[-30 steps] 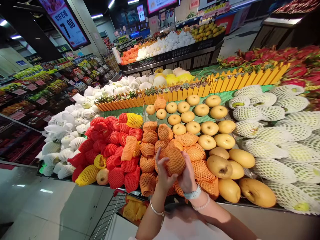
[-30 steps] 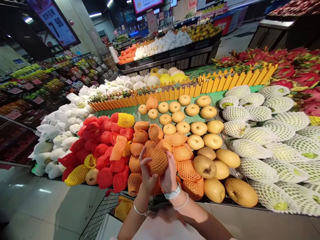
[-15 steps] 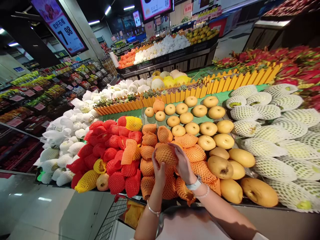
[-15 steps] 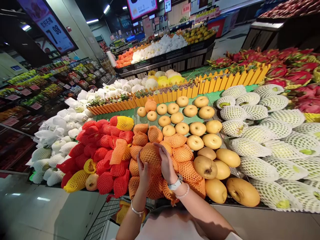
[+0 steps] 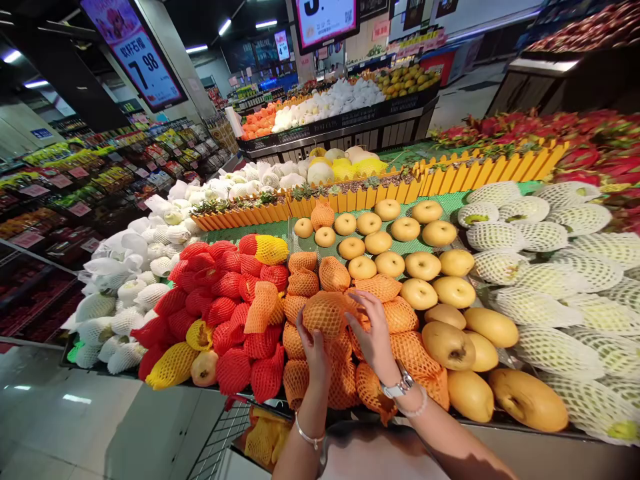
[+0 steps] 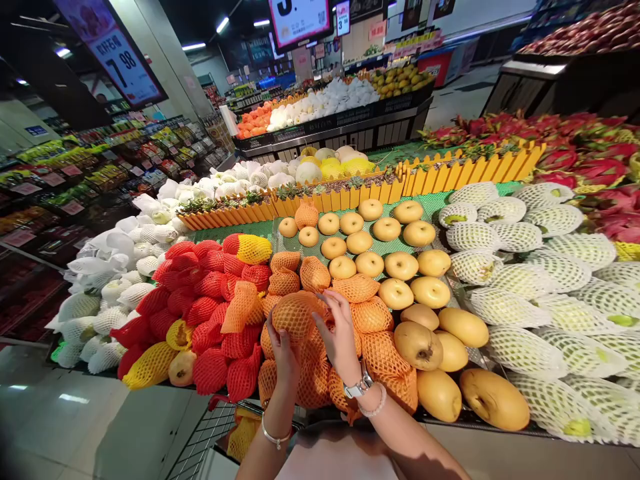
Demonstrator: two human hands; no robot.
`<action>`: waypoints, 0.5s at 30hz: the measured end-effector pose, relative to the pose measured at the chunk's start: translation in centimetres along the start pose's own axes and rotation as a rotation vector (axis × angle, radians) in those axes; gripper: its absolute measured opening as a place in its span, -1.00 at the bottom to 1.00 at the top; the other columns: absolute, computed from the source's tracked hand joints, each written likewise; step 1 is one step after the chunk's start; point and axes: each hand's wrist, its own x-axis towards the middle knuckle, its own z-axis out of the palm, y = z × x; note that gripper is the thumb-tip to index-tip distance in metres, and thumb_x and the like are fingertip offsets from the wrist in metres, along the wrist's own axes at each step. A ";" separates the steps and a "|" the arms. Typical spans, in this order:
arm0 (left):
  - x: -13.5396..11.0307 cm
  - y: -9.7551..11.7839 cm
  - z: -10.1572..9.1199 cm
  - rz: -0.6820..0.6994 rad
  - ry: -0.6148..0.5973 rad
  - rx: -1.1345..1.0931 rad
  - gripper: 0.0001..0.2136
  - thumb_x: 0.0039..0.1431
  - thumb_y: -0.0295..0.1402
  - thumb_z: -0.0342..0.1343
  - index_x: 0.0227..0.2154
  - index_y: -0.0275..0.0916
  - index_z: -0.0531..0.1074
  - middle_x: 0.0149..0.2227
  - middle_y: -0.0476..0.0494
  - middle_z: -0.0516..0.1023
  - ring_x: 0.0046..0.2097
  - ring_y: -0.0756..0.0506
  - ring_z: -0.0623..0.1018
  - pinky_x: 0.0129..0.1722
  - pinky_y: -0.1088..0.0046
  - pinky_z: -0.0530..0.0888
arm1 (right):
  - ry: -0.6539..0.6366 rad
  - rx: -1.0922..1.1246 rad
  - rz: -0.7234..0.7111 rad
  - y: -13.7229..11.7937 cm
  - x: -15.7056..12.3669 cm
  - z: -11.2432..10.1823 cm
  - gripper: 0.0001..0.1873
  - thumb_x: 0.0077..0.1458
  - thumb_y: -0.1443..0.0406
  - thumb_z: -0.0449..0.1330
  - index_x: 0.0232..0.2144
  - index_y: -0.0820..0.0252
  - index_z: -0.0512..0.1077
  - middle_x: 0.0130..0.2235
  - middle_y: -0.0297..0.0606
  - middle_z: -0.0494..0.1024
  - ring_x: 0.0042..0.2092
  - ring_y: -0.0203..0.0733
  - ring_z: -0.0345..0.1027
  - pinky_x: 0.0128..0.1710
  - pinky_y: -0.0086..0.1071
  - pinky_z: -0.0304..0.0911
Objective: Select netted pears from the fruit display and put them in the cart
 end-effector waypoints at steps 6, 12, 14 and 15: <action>0.3 1.2 1.3 0.108 0.123 0.152 -0.29 0.03 0.19 0.20 0.16 -0.04 0.20 0.28 -0.27 0.28 0.29 -0.28 0.35 0.27 0.10 0.34 | -0.049 0.069 0.015 -0.4 -3.6 0.4 -0.46 0.19 0.26 0.22 0.19 -0.32 0.36 0.32 -0.39 0.24 0.38 0.00 0.05 0.40 0.10 -0.06; 0.3 1.6 2.2 0.260 0.058 0.236 -0.39 0.13 -0.05 0.24 0.17 -0.08 0.17 0.28 -0.30 0.24 0.31 -0.26 0.29 0.27 0.14 0.32 | -0.295 0.201 0.117 -1.6 -3.4 1.2 -0.29 0.09 0.29 0.30 0.25 -0.33 0.28 0.39 -0.53 0.15 0.45 -0.05 -0.14 0.45 -0.05 -0.19; 0.9 1.3 2.8 0.292 0.010 0.219 -0.41 0.14 -0.16 0.26 0.17 -0.07 0.15 0.27 -0.29 0.22 0.29 -0.24 0.32 0.26 0.14 0.34 | -0.286 0.217 0.148 -1.5 -1.7 1.6 -0.27 0.03 0.26 0.35 0.25 -0.18 0.31 0.40 -0.42 0.14 0.46 -0.03 -0.17 0.45 -0.06 -0.23; 1.5 1.1 3.2 0.301 -0.017 0.202 -0.41 0.13 -0.20 0.26 0.17 -0.06 0.14 0.27 -0.28 0.21 0.27 -0.23 0.33 0.25 0.13 0.35 | -0.275 0.207 0.156 -1.4 -0.6 1.9 -0.24 -0.01 0.25 0.36 0.26 -0.08 0.31 0.41 -0.34 0.14 0.46 -0.01 -0.17 0.45 -0.05 -0.25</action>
